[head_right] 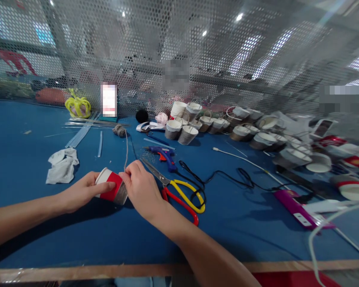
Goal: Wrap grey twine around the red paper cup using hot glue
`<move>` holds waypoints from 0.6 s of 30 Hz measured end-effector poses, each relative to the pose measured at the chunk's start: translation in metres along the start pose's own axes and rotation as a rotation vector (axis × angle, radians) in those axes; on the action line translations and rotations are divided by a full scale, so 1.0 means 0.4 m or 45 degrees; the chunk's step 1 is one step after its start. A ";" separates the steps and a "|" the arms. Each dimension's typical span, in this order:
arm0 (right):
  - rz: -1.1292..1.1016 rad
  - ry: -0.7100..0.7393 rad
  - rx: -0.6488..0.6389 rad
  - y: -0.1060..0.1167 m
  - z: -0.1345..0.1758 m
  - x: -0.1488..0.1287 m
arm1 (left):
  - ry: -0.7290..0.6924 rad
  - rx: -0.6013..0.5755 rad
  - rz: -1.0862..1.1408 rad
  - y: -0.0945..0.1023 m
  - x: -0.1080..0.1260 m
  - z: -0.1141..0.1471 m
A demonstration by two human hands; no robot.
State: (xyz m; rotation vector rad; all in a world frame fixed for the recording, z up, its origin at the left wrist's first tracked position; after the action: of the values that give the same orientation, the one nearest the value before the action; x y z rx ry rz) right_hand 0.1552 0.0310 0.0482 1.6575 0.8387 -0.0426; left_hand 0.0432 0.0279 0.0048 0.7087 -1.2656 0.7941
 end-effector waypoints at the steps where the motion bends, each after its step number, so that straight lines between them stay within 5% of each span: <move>1: -0.010 -0.001 -0.007 -0.001 0.000 0.000 | 0.001 -0.005 -0.005 -0.001 0.001 0.001; 18: -0.068 -0.060 -0.030 -0.011 0.000 -0.001 | -0.036 0.010 -0.082 -0.021 0.013 0.008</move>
State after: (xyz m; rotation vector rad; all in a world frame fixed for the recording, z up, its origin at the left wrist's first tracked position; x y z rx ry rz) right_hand 0.1523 0.0308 0.0446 1.6060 0.8445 -0.1082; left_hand 0.0493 0.0213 0.0101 0.7657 -1.2598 0.7385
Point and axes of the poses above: each hand's wrist, its own z-axis away from the middle knuckle, its own y-axis out of the back of the hand, x = y × z, the point moved 6 cm from there along -z, towards the middle knuckle, and after that the axes turned 6 degrees about -x, right-handed, at the moved point
